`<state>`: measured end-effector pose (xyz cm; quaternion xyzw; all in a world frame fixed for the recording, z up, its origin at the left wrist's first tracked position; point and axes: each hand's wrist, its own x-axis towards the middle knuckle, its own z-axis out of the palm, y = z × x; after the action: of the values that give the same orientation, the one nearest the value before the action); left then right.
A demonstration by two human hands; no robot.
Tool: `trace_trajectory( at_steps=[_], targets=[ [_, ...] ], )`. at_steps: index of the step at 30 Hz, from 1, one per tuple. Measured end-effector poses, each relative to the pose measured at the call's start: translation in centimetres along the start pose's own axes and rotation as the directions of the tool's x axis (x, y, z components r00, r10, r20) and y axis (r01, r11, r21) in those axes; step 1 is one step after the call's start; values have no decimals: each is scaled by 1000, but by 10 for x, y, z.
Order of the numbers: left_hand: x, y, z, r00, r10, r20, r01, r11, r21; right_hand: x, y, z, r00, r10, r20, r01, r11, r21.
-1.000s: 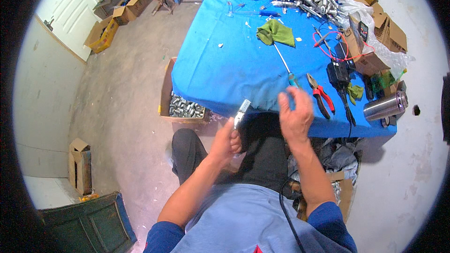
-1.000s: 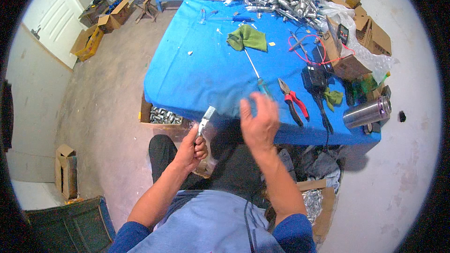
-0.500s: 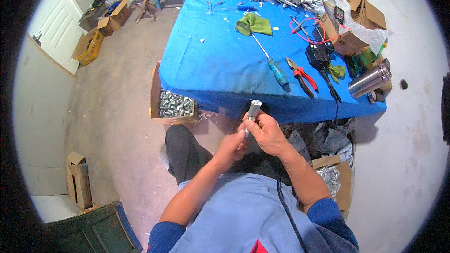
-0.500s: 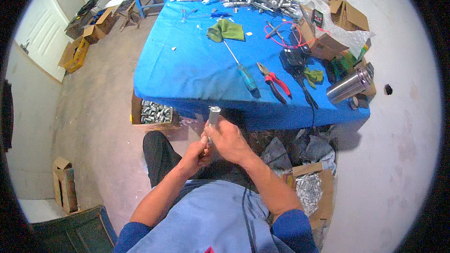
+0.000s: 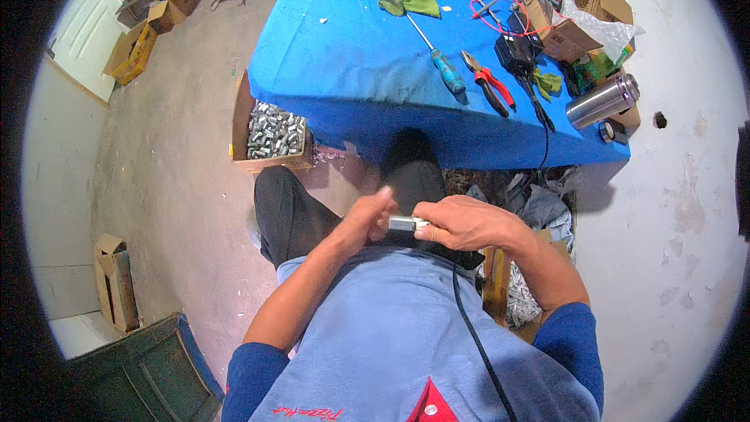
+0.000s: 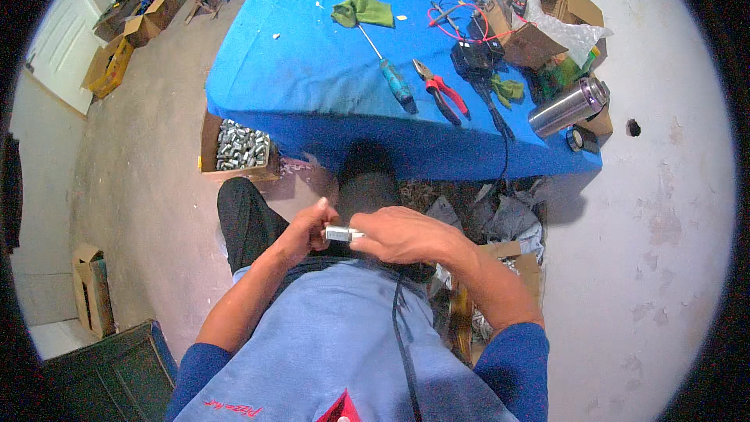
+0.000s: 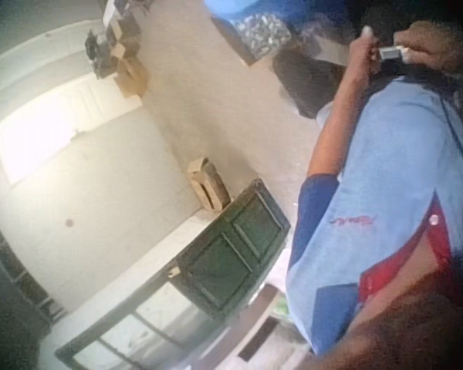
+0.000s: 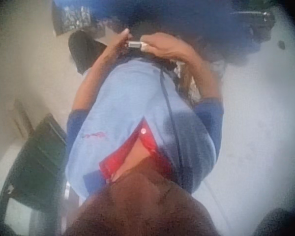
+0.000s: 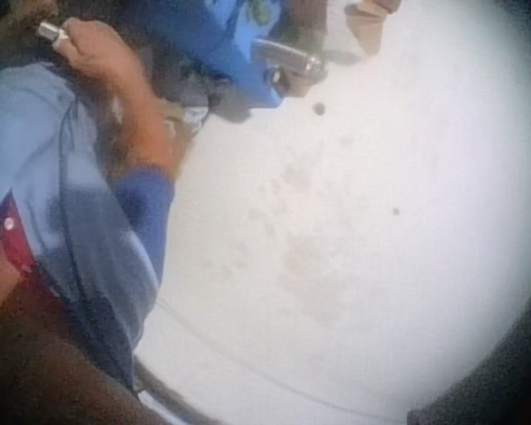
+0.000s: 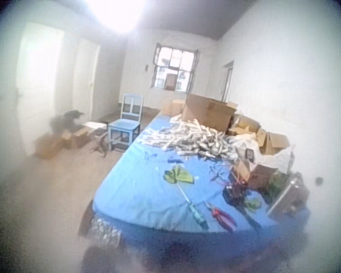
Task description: The person holds an electronic housing and inserts small components into it by hand and with a screwdriver, then secures a wire and clips part of the assembly using pliers.
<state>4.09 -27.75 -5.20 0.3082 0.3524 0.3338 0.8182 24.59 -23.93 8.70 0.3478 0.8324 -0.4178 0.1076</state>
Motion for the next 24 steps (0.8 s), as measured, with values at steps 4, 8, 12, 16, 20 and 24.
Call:
trace_trajectory(
  at_steps=[4, 8, 12, 16, 20, 24],
  targets=[
    [-3, 9, 30, 999, 40, 20, -44, 952, 303, 7, 11, 2, 995, -80, 57, 82, 995, -49],
    [-4, 4, 28, 994, 85, 68, -105, 915, 389, 16, 26, 4, 996, 3, -88, -20, 982, -189],
    [-16, 13, 37, 994, 84, 72, -107, 897, 429, 14, 29, 5, 992, -78, -101, 56, 978, -202],
    [-17, 11, 35, 994, 5, 112, -44, 937, 346, 14, 33, 12, 980, -159, -121, 120, 952, -280],
    [-24, 8, 32, 987, -4, 160, -46, 949, 310, 7, 25, 14, 961, -245, -126, 204, 940, -274],
    [-31, 8, 35, 993, -30, 117, 6, 980, 197, 8, 27, 26, 957, -251, -148, 206, 942, -267]
  ],
)
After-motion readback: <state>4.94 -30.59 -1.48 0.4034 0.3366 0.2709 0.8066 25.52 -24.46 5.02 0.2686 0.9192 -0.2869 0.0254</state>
